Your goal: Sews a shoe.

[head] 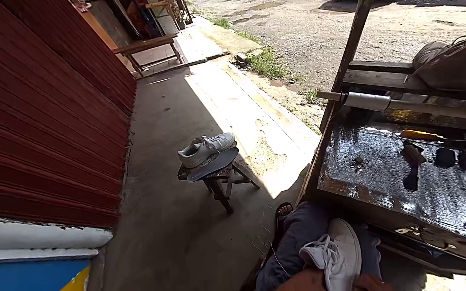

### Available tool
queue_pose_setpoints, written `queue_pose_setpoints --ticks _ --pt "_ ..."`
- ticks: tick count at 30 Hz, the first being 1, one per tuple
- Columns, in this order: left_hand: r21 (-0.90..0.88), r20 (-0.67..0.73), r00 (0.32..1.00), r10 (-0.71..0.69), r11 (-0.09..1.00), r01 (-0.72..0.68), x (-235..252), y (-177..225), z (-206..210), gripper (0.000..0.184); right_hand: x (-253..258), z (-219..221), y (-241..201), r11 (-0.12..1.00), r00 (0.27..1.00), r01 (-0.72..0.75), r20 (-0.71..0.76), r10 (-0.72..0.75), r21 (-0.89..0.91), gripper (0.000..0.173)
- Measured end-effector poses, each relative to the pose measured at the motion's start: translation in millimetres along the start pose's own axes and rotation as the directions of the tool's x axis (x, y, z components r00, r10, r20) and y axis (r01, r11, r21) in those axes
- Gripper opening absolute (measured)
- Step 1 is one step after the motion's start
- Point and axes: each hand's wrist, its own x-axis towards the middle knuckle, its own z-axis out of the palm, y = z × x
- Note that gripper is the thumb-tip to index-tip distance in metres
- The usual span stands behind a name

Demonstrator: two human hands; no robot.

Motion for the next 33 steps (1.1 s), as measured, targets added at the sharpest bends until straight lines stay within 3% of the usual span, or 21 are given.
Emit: queue_pose_setpoints --ticks 3,6,8,11,15,17,20,23,26,28,30,33 --pt "0.030 0.062 0.993 -0.102 0.995 0.100 -4.9 8.6 -2.9 0.038 1.2 3.9 19.7 0.996 0.995 0.092 -0.025 -0.092 0.005 0.028" --pt "0.115 0.053 0.979 -0.196 0.975 0.189 0.4 14.2 -0.9 0.041 8.4 -13.3 14.5 0.999 0.998 -0.044 0.049 0.044 0.005 0.041" --pt "0.100 0.054 0.974 -0.218 0.972 0.212 4.2 9.8 1.9 0.037 6.3 -13.6 24.5 0.991 0.993 -0.121 -0.002 0.121 -0.059 0.055" --pt "0.055 0.014 0.991 -0.137 0.989 0.136 3.3 -1.7 15.2 0.025 -15.2 -8.2 51.1 0.971 0.973 -0.215 -0.103 0.204 -0.106 0.059" --pt "-0.030 -0.235 0.972 0.013 0.999 -0.021 2.3 -7.6 30.0 0.023 -54.5 -10.5 87.5 0.878 0.873 -0.478 -0.113 0.474 -0.006 0.055" --pt "-0.009 -0.275 0.961 0.035 0.999 -0.039 1.6 -7.4 31.2 0.023 -69.2 4.2 98.2 0.855 0.847 -0.516 -0.123 0.517 0.047 0.057" --pt "0.247 -0.228 0.974 -0.012 0.967 0.070 -8.5 1.9 29.5 0.022 -80.6 39.0 82.9 0.918 0.917 -0.364 -0.114 0.383 0.161 0.070" --pt "0.547 -0.155 0.985 -0.081 0.823 0.154 -13.8 17.6 27.3 0.023 -91.8 53.5 69.2 0.939 0.969 -0.160 -0.134 0.208 0.303 0.076" --pt "0.641 -0.123 0.986 -0.110 0.750 0.164 -17.5 23.6 23.3 0.022 -96.3 53.3 60.8 0.905 0.972 0.070 -0.231 0.032 0.421 0.068" --pt "0.648 -0.113 0.987 -0.114 0.745 0.160 -15.7 23.3 21.8 0.021 -90.9 47.4 50.4 0.864 0.949 0.164 -0.314 -0.007 0.476 0.048" --pt "0.649 -0.107 0.988 -0.114 0.745 0.156 -14.1 21.4 21.7 0.021 -79.4 43.0 36.6 0.896 0.917 0.123 -0.394 0.062 0.426 0.022" --pt "0.644 -0.095 0.986 -0.139 0.746 0.167 -13.4 21.4 22.2 0.022 -59.1 50.1 21.0 0.966 0.892 -0.062 -0.420 0.166 0.249 0.021"
